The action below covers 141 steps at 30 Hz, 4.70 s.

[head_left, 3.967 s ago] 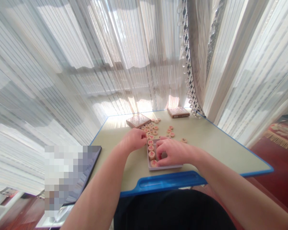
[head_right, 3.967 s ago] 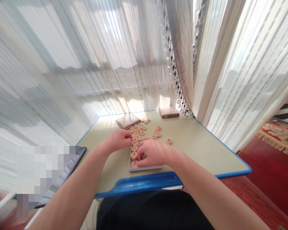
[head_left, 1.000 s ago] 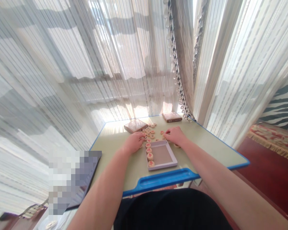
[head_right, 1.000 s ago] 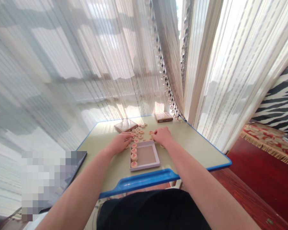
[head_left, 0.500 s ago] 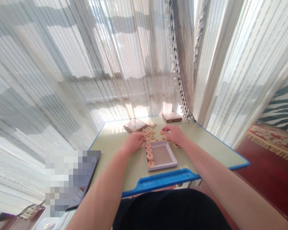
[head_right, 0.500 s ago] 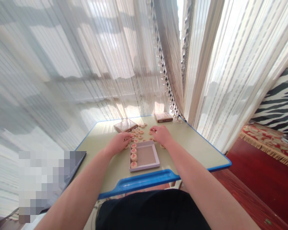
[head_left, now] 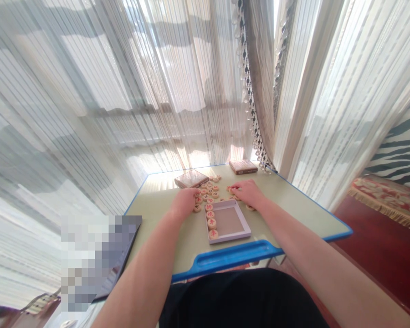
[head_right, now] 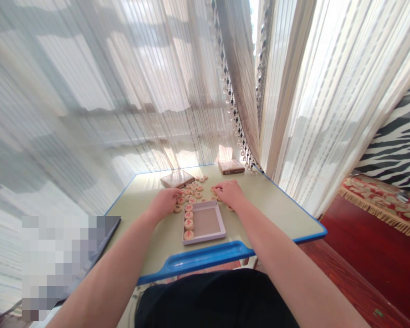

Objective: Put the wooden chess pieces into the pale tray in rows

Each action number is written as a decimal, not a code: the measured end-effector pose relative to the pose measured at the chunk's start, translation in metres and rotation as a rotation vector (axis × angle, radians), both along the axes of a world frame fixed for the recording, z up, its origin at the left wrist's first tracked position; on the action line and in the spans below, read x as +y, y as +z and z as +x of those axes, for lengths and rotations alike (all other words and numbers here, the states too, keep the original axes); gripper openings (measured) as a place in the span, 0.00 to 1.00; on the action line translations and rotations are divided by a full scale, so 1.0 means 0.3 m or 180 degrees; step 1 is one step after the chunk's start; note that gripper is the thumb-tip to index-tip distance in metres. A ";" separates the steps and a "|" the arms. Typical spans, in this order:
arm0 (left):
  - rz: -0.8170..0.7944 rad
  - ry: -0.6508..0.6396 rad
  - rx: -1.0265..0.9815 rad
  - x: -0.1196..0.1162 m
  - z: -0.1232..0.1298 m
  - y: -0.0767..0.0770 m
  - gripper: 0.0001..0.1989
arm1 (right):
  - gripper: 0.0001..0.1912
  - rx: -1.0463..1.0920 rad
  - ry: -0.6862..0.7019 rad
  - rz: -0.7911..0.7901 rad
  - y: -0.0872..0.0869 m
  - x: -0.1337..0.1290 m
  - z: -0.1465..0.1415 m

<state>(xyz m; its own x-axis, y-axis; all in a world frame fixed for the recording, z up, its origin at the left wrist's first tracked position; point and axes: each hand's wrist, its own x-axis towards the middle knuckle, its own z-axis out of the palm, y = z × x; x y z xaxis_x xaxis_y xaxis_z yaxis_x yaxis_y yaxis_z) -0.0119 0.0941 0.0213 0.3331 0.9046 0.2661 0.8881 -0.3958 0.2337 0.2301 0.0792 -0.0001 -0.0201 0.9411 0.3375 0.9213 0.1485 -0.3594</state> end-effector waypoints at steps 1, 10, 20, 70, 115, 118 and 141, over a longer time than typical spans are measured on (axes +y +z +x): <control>-0.0031 0.0060 0.0016 0.000 -0.001 0.003 0.17 | 0.16 0.0002 -0.0017 0.0012 0.000 -0.001 0.001; -0.0181 0.0309 -0.0041 -0.009 -0.014 0.034 0.19 | 0.12 0.0090 0.0181 0.0087 0.006 0.001 -0.006; 0.0494 0.0278 -0.0875 -0.013 -0.025 0.062 0.14 | 0.14 0.0178 0.0363 0.0544 0.027 -0.037 -0.020; 0.0435 0.1316 -0.2180 0.058 -0.016 -0.005 0.13 | 0.19 0.0656 0.0685 -0.0699 0.166 0.402 -0.063; -0.0057 -0.0019 -0.1390 -0.192 0.027 -0.109 0.15 | 0.09 0.0519 0.1265 0.1275 -0.031 -0.408 -0.213; -0.0096 -0.0042 -0.1442 -0.190 0.027 -0.115 0.17 | 0.08 0.0471 0.1241 0.1181 -0.035 -0.404 -0.212; -0.0229 0.0052 -0.1457 -0.206 0.019 -0.109 0.21 | 0.07 0.0655 0.1411 0.1089 -0.028 -0.424 -0.206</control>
